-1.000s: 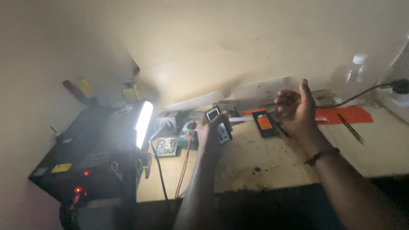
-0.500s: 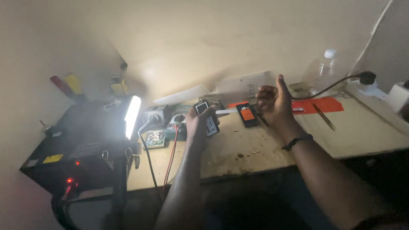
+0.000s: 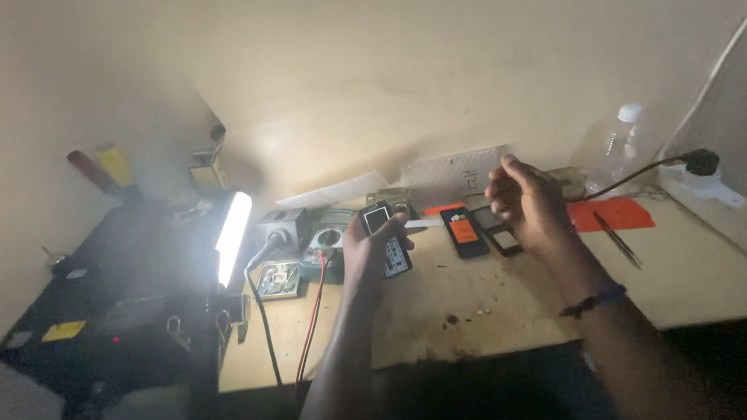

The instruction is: The person is disassembling a mobile phone, using a small tool to pry open the casing and remove internal components.

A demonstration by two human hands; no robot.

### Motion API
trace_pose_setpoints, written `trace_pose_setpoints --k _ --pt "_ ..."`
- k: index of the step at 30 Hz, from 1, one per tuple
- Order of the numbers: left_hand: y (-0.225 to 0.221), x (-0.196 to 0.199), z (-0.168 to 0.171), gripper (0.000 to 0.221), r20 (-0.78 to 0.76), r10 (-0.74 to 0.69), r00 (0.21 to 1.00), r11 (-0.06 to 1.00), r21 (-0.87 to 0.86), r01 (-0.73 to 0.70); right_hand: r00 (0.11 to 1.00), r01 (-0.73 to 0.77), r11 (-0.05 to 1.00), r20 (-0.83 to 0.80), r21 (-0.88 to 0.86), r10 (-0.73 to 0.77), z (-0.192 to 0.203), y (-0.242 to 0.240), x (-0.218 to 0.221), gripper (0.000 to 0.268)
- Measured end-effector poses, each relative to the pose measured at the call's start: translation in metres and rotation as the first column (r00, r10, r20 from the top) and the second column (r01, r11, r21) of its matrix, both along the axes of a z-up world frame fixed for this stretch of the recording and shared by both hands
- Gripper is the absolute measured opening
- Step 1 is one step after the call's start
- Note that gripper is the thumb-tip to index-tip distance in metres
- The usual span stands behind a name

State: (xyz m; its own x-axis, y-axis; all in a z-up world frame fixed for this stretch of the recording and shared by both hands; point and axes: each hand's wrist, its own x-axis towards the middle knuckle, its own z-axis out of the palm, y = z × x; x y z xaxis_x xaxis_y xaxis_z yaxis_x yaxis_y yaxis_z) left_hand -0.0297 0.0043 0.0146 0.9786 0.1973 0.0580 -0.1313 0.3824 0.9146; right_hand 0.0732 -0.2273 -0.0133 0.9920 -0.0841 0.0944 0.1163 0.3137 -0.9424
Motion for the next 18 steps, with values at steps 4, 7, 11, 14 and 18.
trace_pose_setpoints --k 4,7,11,14,18 --pt "-0.001 0.016 -0.011 0.037 0.057 -0.037 0.998 0.999 0.032 0.036 0.989 0.139 0.917 0.095 -0.375 -0.111 0.03 -0.045 -0.016 0.026" --pt "-0.005 0.011 -0.004 0.038 0.062 -0.027 0.998 1.0 0.015 0.026 0.957 0.253 0.407 0.166 -0.878 -0.237 0.055 -0.074 -0.037 0.025" --pt "-0.008 0.01 0.005 0.032 -0.097 0.016 0.995 0.998 0.061 -0.01 0.892 -0.129 -0.239 -0.008 -0.962 -0.452 0.057 -0.083 -0.047 0.033" --pt "-0.007 0.012 0.003 0.029 -0.125 0.02 0.992 1.0 0.019 -0.018 0.863 -0.236 -0.304 -0.055 -0.923 -0.502 0.036 -0.081 -0.043 0.029" --pt "-0.006 0.032 -0.017 0.031 -0.079 0.02 0.997 0.996 -0.085 -0.026 0.886 -0.128 -0.249 0.002 -0.96 -0.463 0.027 -0.081 -0.046 0.036"
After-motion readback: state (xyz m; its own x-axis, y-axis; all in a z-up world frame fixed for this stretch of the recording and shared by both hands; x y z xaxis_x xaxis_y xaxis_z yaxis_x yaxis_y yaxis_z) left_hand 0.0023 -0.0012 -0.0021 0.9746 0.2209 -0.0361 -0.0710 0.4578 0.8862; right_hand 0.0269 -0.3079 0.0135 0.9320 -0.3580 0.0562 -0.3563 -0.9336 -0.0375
